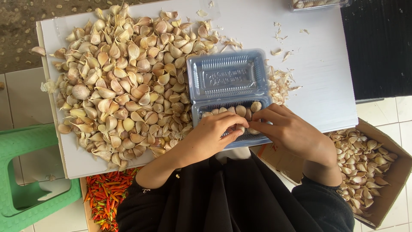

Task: The person selects individual cloves from a pile of garlic and places them into a small blue plastic container by hand.

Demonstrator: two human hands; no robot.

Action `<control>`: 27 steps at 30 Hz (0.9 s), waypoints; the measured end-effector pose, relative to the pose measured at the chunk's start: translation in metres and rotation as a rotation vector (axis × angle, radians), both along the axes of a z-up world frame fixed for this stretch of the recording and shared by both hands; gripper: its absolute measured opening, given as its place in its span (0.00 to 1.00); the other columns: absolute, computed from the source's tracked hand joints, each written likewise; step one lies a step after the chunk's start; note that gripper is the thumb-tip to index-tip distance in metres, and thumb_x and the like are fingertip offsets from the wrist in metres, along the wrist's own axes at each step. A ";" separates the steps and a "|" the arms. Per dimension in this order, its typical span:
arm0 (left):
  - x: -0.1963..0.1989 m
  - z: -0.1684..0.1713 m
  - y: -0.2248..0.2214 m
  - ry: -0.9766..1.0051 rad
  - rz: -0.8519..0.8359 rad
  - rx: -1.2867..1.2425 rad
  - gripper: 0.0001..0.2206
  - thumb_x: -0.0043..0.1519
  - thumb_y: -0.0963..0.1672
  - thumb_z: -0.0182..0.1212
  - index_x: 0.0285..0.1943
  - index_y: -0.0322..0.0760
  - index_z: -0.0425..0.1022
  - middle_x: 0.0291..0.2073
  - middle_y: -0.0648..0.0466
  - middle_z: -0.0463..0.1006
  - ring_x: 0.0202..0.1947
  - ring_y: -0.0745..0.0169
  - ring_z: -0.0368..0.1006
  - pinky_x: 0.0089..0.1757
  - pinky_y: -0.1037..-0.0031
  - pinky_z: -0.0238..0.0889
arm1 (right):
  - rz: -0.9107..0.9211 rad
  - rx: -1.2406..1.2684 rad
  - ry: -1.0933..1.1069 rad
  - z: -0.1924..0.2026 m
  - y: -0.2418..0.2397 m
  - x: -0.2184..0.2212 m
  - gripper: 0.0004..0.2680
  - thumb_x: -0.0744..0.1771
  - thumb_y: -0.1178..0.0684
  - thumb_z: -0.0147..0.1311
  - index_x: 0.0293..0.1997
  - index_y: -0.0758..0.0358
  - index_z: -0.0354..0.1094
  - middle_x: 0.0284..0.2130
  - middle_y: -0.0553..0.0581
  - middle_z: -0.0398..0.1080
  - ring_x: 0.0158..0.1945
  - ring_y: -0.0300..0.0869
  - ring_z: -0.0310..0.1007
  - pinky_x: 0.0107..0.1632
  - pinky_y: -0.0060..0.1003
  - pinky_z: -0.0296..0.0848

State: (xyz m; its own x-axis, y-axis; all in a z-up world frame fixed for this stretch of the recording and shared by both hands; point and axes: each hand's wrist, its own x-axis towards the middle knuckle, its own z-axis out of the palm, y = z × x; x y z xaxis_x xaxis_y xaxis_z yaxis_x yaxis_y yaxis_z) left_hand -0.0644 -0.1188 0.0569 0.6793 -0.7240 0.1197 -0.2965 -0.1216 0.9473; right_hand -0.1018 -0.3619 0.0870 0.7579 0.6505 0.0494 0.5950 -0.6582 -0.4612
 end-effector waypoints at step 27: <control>-0.016 -0.039 -0.015 -0.473 0.084 0.291 0.07 0.67 0.41 0.56 0.52 0.44 0.75 0.42 0.58 0.79 0.42 0.61 0.78 0.40 0.75 0.72 | -0.103 0.010 -0.107 -0.003 -0.003 -0.006 0.04 0.66 0.53 0.60 0.42 0.59 0.75 0.38 0.53 0.72 0.40 0.46 0.69 0.43 0.39 0.66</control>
